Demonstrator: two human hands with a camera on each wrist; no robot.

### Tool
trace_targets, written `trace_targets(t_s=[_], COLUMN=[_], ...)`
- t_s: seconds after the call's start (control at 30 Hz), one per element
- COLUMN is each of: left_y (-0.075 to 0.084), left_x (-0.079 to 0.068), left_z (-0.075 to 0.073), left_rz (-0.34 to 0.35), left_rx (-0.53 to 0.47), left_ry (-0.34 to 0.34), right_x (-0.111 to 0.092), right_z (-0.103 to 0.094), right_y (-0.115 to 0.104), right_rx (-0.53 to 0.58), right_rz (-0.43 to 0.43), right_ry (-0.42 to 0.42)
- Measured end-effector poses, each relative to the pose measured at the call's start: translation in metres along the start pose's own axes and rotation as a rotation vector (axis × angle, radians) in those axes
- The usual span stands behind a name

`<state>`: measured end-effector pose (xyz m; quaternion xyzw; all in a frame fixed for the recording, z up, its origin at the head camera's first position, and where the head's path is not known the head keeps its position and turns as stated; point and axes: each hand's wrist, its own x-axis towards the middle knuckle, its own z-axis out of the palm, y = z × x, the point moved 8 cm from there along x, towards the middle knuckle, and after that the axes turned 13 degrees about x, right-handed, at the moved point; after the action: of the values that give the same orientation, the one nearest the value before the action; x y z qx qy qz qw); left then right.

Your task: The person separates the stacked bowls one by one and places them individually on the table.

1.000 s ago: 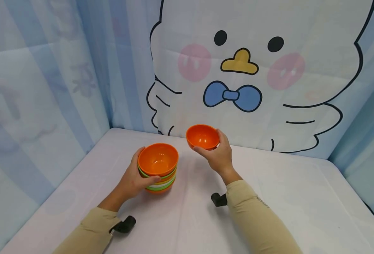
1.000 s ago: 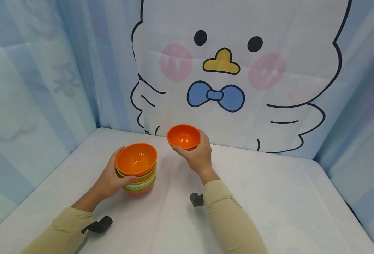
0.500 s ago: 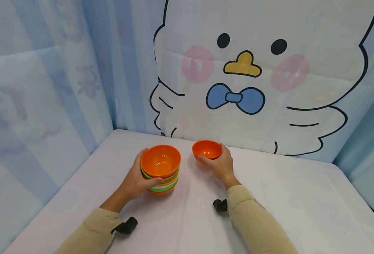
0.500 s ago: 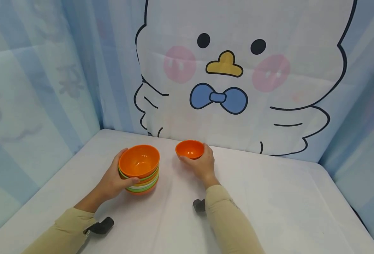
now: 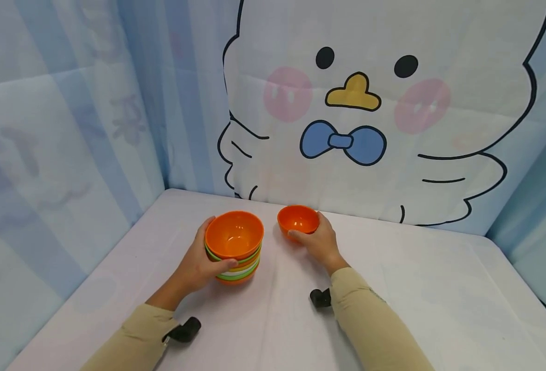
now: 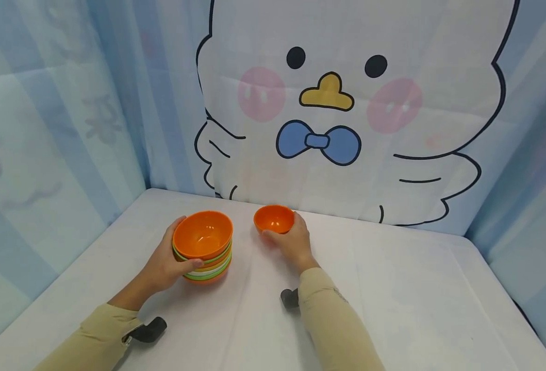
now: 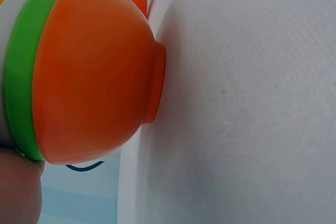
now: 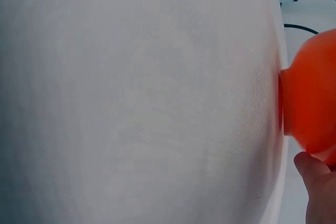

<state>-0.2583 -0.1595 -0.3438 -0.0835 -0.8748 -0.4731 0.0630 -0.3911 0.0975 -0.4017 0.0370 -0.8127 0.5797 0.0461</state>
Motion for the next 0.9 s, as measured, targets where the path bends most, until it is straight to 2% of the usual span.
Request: trace_targets(t_s=[0.3, 0.57, 0.8, 0.9], left_y=[0.0008, 0.0013, 0.0004, -0.0001], left_x=[0.0008, 0.0009, -0.0001, -0.0015], left_z=[0.0008, 0.0018, -0.0003, -0.0016], left_rz=[0.017, 0.017, 0.006, -0.004], left_rx=[0.001, -0.013, 0.015, 0.023], left_ry=[0.002, -0.003, 0.005, 0.007], right_x=[0.0033, 0.007, 0.0093, 0.0065], right_z=[0.001, -0.0003, 0.0002, -0.0029], right_y=[-0.0053, -0.0024, 0.0031, -0.0006], right_rx=[0.007, 0.019, 0.035, 0.031], right_rz=[-0.018, 0.036, 0.102, 0.104], right_ry=[-0.03, -0.054, -0.073, -0.068])
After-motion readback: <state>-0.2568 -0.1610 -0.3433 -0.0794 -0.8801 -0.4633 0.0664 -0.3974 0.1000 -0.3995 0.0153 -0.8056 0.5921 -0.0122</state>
